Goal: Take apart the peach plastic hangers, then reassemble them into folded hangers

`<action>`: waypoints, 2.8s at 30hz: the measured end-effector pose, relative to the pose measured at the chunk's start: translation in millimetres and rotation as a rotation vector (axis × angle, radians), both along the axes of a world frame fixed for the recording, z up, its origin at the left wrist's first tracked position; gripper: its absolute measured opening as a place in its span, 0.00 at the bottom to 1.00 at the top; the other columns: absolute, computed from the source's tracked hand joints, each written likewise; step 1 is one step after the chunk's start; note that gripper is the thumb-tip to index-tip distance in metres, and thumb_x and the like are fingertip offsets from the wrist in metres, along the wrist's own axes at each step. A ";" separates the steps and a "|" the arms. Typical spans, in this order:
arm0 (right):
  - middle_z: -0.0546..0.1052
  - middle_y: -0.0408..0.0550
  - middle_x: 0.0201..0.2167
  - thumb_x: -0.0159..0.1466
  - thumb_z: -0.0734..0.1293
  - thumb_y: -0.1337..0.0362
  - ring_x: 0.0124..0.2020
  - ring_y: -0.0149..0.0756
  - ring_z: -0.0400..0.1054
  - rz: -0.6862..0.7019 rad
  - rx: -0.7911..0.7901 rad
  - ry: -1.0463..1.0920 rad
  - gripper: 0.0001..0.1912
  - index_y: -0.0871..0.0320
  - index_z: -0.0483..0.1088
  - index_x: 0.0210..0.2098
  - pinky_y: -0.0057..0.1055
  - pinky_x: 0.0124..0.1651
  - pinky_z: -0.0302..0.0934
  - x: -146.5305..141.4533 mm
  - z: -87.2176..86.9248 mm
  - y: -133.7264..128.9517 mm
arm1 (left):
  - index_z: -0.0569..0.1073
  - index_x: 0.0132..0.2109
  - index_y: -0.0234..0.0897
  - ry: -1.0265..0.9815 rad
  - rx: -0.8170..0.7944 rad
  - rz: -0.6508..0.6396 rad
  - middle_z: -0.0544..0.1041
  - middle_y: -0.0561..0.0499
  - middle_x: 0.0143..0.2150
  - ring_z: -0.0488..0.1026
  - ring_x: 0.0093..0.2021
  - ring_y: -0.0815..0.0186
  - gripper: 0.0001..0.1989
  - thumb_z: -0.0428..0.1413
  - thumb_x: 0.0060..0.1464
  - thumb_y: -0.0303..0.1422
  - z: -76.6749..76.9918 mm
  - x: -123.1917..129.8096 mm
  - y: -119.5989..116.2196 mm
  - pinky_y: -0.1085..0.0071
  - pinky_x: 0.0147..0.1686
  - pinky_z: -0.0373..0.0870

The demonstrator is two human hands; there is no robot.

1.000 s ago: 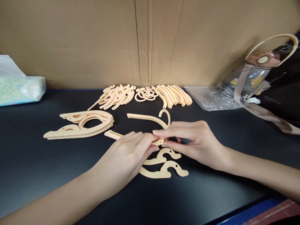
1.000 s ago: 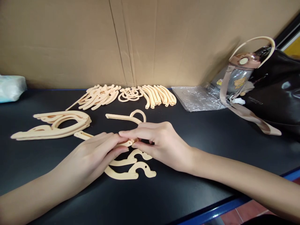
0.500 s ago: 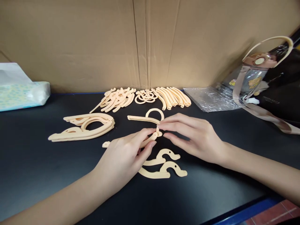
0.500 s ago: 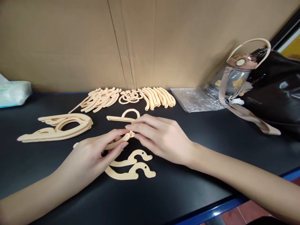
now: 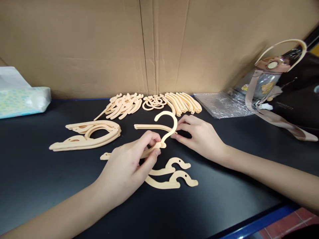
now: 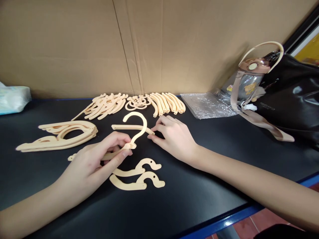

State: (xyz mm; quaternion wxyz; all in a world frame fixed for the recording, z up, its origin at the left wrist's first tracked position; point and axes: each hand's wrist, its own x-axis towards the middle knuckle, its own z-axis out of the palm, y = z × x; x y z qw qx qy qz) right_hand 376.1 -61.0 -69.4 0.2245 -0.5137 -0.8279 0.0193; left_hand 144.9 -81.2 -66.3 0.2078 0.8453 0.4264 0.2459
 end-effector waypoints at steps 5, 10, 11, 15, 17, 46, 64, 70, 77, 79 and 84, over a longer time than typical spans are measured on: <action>0.78 0.45 0.35 0.65 0.67 0.61 0.32 0.32 0.68 -0.068 -0.160 0.340 0.08 0.58 0.77 0.37 0.31 0.35 0.59 5.4 4.4 3.7 | 0.66 0.45 0.45 -0.106 -0.111 0.064 0.80 0.55 0.35 0.78 0.35 0.64 0.07 0.47 0.66 0.40 4.5 3.2 -4.3 0.72 0.30 0.67; 0.78 0.47 0.33 0.62 0.70 0.57 0.32 0.31 0.69 -0.105 -0.334 0.897 0.12 0.61 0.75 0.37 0.28 0.34 0.61 16.6 10.9 12.4 | 0.66 0.47 0.44 -0.141 -0.110 0.068 0.79 0.55 0.35 0.79 0.36 0.64 0.09 0.48 0.66 0.41 4.7 1.7 -5.1 0.73 0.28 0.67; 0.78 0.48 0.33 0.62 0.70 0.56 0.32 0.31 0.70 -0.121 -0.382 0.994 0.13 0.61 0.75 0.37 0.27 0.34 0.62 18.4 12.3 13.8 | 0.67 0.48 0.44 -0.130 -0.099 0.060 0.79 0.55 0.35 0.78 0.36 0.64 0.09 0.48 0.66 0.41 4.0 0.7 -4.4 0.73 0.28 0.68; 0.79 0.50 0.36 0.63 0.70 0.55 0.37 0.32 0.72 -0.124 -0.494 1.197 0.14 0.61 0.75 0.38 0.27 0.39 0.66 22.9 15.1 16.0 | 0.68 0.52 0.45 -0.100 -0.081 0.037 0.79 0.54 0.35 0.78 0.34 0.64 0.12 0.48 0.66 0.41 1.8 -2.0 -0.9 0.72 0.28 0.69; 0.79 0.49 0.36 0.64 0.70 0.54 0.37 0.31 0.72 -0.069 -0.514 1.229 0.14 0.60 0.74 0.37 0.27 0.41 0.68 22.9 15.2 15.7 | 0.68 0.52 0.45 -0.109 -0.092 0.043 0.79 0.55 0.35 0.78 0.31 0.65 0.12 0.48 0.66 0.42 1.7 -1.9 0.3 0.72 0.30 0.71; 0.75 0.42 0.30 0.72 0.60 0.60 0.27 0.27 0.65 0.349 -0.438 0.294 0.12 0.58 0.73 0.41 0.24 0.30 0.57 2.2 20.0 -21.5 | 0.78 0.37 0.37 -0.743 -1.111 0.120 0.81 0.48 0.38 0.80 0.39 0.64 0.09 0.60 0.59 0.39 13.4 2.8 3.5 0.68 0.41 0.82; 0.73 0.43 0.30 0.68 0.67 0.61 0.29 0.24 0.66 0.477 -0.233 0.246 0.11 0.62 0.78 0.40 0.22 0.33 0.57 3.3 10.9 -18.6 | 0.82 0.43 0.39 -0.710 -1.245 0.077 0.83 0.50 0.31 0.80 0.30 0.67 0.09 0.64 0.56 0.36 20.6 0.0 5.7 0.77 0.33 0.80; 0.72 0.41 0.27 0.67 0.68 0.60 0.26 0.22 0.64 0.503 -0.264 0.259 0.12 0.64 0.78 0.35 0.21 0.30 0.55 4.1 12.1 -18.9 | 0.80 0.40 0.38 -0.672 -1.193 0.006 0.84 0.50 0.35 0.82 0.38 0.66 0.05 0.63 0.57 0.33 21.9 1.0 6.8 0.78 0.40 0.79; 0.72 0.40 0.27 0.67 0.69 0.60 0.26 0.21 0.64 0.516 -0.310 0.282 0.11 0.63 0.78 0.34 0.20 0.30 0.55 4.0 12.4 -16.4 | 0.77 0.37 0.37 -0.591 -1.114 -0.042 0.82 0.54 0.32 0.81 0.35 0.70 0.04 0.62 0.58 0.33 22.5 -1.1 7.4 0.84 0.35 0.75; 0.72 0.40 0.27 0.66 0.69 0.60 0.26 0.21 0.64 0.514 -0.322 0.282 0.11 0.62 0.78 0.35 0.20 0.31 0.55 4.2 12.3 -16.2 | 0.77 0.38 0.38 -0.561 -1.079 -0.051 0.82 0.55 0.32 0.81 0.36 0.71 0.05 0.62 0.58 0.35 21.8 -2.2 6.4 0.85 0.36 0.74; 0.73 0.40 0.27 0.66 0.69 0.61 0.26 0.21 0.65 0.513 -0.330 0.279 0.11 0.63 0.79 0.35 0.20 0.31 0.55 3.4 13.3 -16.9 | 0.76 0.37 0.39 -0.555 -0.976 -0.084 0.83 0.55 0.34 0.82 0.38 0.70 0.06 0.63 0.57 0.36 19.6 -2.4 4.7 0.83 0.38 0.74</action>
